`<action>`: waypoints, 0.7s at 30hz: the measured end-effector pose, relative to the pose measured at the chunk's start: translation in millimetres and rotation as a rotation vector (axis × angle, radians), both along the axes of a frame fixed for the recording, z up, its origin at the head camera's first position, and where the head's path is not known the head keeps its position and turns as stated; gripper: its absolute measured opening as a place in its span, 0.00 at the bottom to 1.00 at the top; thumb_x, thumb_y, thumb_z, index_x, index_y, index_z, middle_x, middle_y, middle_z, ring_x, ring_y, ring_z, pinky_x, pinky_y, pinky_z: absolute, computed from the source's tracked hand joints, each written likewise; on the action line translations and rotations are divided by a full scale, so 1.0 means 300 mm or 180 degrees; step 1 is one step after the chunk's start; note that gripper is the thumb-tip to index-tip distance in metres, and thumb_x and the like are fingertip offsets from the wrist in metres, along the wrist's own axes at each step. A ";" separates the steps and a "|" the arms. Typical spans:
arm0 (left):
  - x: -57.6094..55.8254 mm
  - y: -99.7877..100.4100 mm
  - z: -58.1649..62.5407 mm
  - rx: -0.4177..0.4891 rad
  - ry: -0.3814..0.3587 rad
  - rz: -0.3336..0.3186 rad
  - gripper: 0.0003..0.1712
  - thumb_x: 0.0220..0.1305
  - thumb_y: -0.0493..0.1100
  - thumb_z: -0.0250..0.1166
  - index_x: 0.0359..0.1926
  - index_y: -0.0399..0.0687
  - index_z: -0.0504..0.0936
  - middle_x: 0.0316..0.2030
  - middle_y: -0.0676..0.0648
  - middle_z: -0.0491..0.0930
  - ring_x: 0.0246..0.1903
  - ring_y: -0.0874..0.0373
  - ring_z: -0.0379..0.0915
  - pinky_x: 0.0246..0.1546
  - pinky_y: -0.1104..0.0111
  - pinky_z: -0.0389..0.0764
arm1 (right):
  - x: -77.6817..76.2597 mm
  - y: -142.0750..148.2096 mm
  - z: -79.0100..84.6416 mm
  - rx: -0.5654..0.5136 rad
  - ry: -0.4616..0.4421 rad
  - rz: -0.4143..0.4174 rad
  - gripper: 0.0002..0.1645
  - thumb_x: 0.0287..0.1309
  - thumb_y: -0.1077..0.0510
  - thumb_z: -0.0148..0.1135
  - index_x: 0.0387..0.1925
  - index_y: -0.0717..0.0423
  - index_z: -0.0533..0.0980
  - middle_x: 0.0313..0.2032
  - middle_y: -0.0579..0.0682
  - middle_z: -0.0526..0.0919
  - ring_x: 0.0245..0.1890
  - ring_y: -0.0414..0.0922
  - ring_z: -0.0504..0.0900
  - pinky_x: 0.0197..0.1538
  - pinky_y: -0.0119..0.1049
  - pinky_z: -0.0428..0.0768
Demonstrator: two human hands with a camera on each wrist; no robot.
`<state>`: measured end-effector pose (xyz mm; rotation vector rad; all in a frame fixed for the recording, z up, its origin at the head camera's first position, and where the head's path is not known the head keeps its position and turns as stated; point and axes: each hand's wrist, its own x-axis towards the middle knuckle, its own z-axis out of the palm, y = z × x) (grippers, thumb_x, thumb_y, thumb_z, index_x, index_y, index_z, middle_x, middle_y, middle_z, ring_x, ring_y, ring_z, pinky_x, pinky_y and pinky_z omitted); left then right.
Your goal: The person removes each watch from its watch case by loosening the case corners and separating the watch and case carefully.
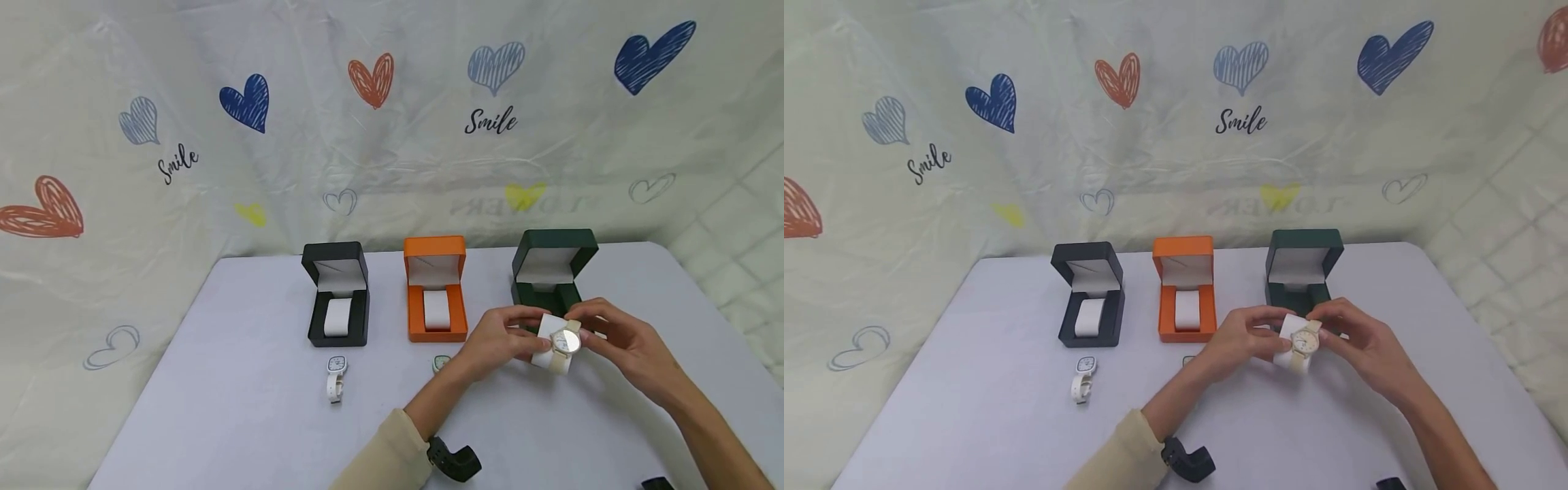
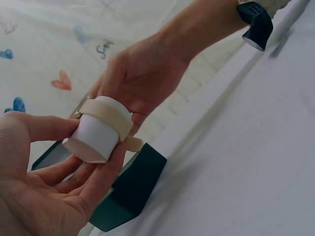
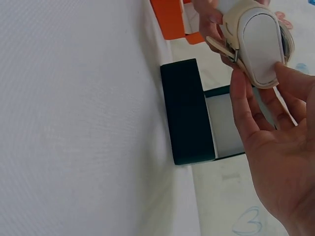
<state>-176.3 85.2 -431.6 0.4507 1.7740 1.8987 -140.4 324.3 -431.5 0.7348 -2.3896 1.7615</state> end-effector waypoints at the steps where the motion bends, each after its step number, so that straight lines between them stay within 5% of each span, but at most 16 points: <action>1: 0.000 0.000 0.000 0.0007 -0.0002 0.0001 0.25 0.64 0.34 0.71 0.62 0.45 0.83 0.44 0.61 0.83 0.38 0.71 0.82 0.36 0.73 0.87 | 0.001 -0.001 -0.001 -0.0001 0.0001 -0.0015 0.19 0.65 0.80 0.56 0.56 0.71 0.75 0.52 0.49 0.80 0.53 0.39 0.79 0.54 0.22 0.79; 10: 0.004 0.011 0.007 0.0203 0.0001 0.0102 0.25 0.62 0.31 0.71 0.61 0.45 0.83 0.45 0.62 0.84 0.37 0.73 0.82 0.34 0.75 0.85 | 0.014 -0.010 0.008 -0.0188 -0.0090 -0.0130 0.20 0.69 0.77 0.53 0.60 0.71 0.72 0.57 0.50 0.80 0.55 0.35 0.82 0.54 0.21 0.80; 14: 0.007 0.020 0.007 0.0200 0.0107 0.0237 0.26 0.61 0.31 0.73 0.61 0.47 0.83 0.45 0.62 0.84 0.36 0.74 0.81 0.32 0.77 0.84 | 0.027 -0.024 0.015 -0.0216 -0.0209 -0.0385 0.12 0.74 0.73 0.49 0.56 0.71 0.69 0.58 0.47 0.80 0.56 0.33 0.82 0.52 0.22 0.82; 21: 0.014 0.029 0.003 0.0136 0.0298 0.0422 0.27 0.61 0.34 0.74 0.61 0.50 0.82 0.46 0.63 0.82 0.38 0.75 0.81 0.32 0.79 0.81 | 0.039 -0.072 0.012 0.0598 -0.0088 -0.1088 0.03 0.74 0.64 0.58 0.41 0.60 0.76 0.53 0.32 0.79 0.53 0.25 0.77 0.49 0.13 0.75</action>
